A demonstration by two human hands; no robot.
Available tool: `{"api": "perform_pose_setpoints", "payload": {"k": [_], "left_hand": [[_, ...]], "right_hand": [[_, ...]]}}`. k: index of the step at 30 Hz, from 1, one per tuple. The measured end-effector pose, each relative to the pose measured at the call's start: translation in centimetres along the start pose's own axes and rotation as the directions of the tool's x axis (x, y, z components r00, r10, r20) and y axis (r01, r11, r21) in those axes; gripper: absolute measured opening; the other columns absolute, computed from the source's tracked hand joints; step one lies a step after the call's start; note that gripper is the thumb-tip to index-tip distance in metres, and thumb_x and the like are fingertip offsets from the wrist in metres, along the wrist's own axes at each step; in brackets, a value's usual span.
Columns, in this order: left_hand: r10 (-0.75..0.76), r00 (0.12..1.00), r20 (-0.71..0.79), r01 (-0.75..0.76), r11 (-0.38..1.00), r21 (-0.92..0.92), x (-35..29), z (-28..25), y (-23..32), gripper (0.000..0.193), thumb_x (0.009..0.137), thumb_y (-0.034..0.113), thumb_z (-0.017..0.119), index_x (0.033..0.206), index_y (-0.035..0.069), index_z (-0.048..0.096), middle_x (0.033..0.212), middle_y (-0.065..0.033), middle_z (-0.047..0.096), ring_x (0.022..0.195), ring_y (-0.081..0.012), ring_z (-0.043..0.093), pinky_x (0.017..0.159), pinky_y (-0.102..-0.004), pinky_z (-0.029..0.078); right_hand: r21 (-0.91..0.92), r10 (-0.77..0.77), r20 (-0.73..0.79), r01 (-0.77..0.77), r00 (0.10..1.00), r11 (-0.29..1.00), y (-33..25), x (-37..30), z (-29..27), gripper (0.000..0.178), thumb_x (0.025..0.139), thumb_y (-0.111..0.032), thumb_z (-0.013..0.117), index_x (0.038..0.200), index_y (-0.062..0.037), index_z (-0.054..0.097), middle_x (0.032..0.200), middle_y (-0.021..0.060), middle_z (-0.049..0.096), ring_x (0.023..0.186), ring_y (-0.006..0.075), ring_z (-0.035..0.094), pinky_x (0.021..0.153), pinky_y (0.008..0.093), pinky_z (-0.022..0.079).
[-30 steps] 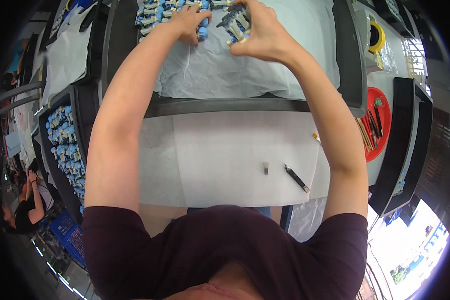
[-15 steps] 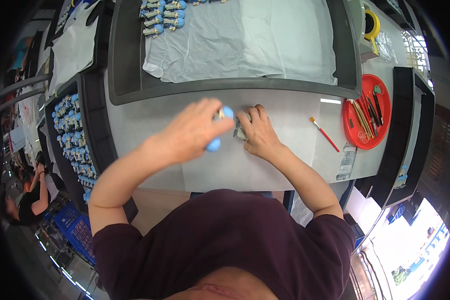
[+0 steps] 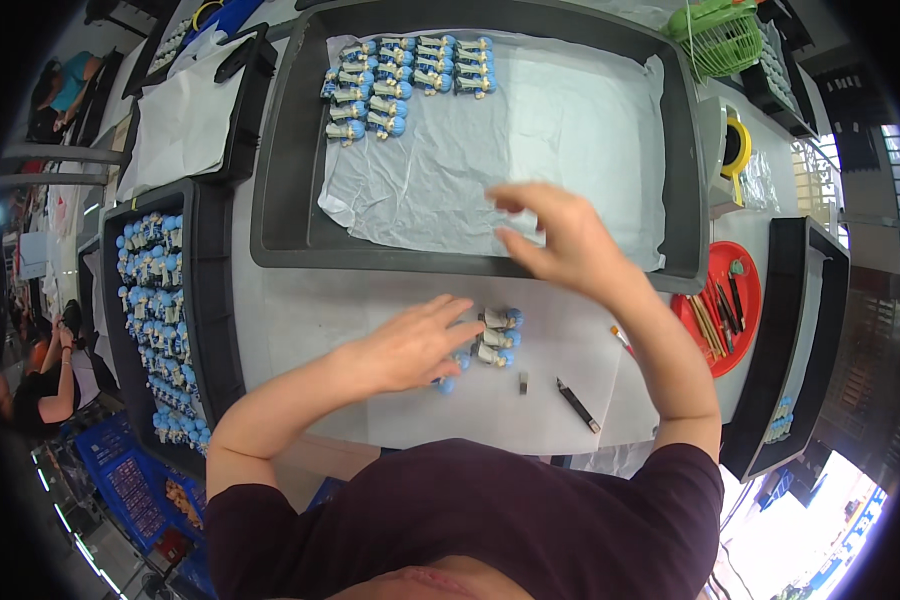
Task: The person assembles small blue and white figurines by hand at a workbench. They pick up individual figures, attach small cylindrical bases to their feet, and place the completed units into a tray. The process is repeated for multiple figures throughout the clip.
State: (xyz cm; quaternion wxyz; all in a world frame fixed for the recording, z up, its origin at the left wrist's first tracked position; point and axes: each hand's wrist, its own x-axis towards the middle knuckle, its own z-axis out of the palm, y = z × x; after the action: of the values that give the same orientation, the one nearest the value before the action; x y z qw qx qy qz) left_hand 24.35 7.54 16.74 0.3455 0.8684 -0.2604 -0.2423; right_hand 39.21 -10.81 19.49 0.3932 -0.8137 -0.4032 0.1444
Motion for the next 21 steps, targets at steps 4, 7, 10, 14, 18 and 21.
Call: {"api": "perform_pose_setpoints", "payload": {"k": [4,7,10,14,18,21], "left_hand": [[0.205,0.916,-0.344,-0.141,0.969,0.201,5.3,-10.5,-4.7,0.044,0.07,0.009,0.067,0.111,0.002,0.054,0.116,-0.0173,0.051,0.11,-0.0329,0.047,0.093,-0.038,0.04],[0.06,0.91,-0.41,0.125,0.904,0.409,10.1,-15.4,-11.8,0.058,0.067,0.012,0.07,0.12,0.004,0.048,0.126,-0.0186,0.043,0.118,-0.0334,0.039,0.097,-0.0401,0.036],[-0.126,0.928,-0.35,0.307,0.791,0.529,14.7,-17.7,-17.3,0.075,0.063,0.017,0.074,0.129,0.007,0.039,0.133,-0.0181,0.034,0.125,-0.0331,0.03,0.099,-0.0454,0.033],[-0.218,0.924,-0.315,0.371,0.708,0.601,18.8,-18.7,-20.7,0.091,0.056,0.021,0.076,0.134,0.01,0.031,0.136,-0.0171,0.031,0.129,-0.0316,0.025,0.099,-0.0497,0.03],[-0.28,0.922,-0.267,0.386,0.693,0.609,20.4,-19.3,-21.9,0.099,0.048,0.026,0.079,0.134,0.011,0.03,0.133,-0.0167,0.033,0.126,-0.0316,0.029,0.099,-0.0484,0.03],[-0.275,0.924,-0.267,0.383,0.702,0.601,20.3,-19.6,-22.0,0.1,0.047,0.026,0.08,0.133,0.01,0.031,0.125,-0.0151,0.038,0.123,-0.0315,0.032,0.097,-0.047,0.032]], "right_hand": [[-0.357,-0.112,-0.199,0.034,0.974,0.933,9.4,10.4,-0.5,0.059,0.067,-0.012,0.069,0.121,-0.0044,0.048,0.115,0.0128,0.055,0.106,0.0257,0.054,0.083,0.0363,0.046],[-0.447,-0.109,-0.161,0.026,0.981,0.894,14.9,16.9,1.0,0.079,0.06,-0.017,0.074,0.13,-0.0078,0.038,0.13,0.013,0.043,0.121,0.0307,0.04,0.095,0.0434,0.039],[-0.576,0.092,-0.029,-0.092,0.995,0.812,14.8,20.3,2.0,0.092,0.057,-0.023,0.077,0.135,-0.0083,0.029,0.139,0.0118,0.031,0.129,0.031,0.027,0.098,0.0464,0.037],[-0.662,0.241,0.047,-0.15,0.97,0.734,15.1,22.3,2.5,0.099,0.052,-0.028,0.078,0.135,-0.0083,0.028,0.138,0.0112,0.031,0.13,0.0292,0.025,0.096,0.05,0.037],[-0.629,0.149,0.022,-0.102,0.989,0.771,17.1,23.2,2.8,0.095,0.051,-0.028,0.077,0.132,-0.0077,0.032,0.13,0.0112,0.037,0.126,0.0286,0.031,0.092,0.0499,0.041],[-0.582,0.132,-0.02,-0.119,0.991,0.804,17.0,23.3,3.3,0.09,0.051,-0.026,0.074,0.129,-0.0076,0.034,0.124,0.0112,0.04,0.122,0.0286,0.034,0.087,0.0506,0.044]]}}
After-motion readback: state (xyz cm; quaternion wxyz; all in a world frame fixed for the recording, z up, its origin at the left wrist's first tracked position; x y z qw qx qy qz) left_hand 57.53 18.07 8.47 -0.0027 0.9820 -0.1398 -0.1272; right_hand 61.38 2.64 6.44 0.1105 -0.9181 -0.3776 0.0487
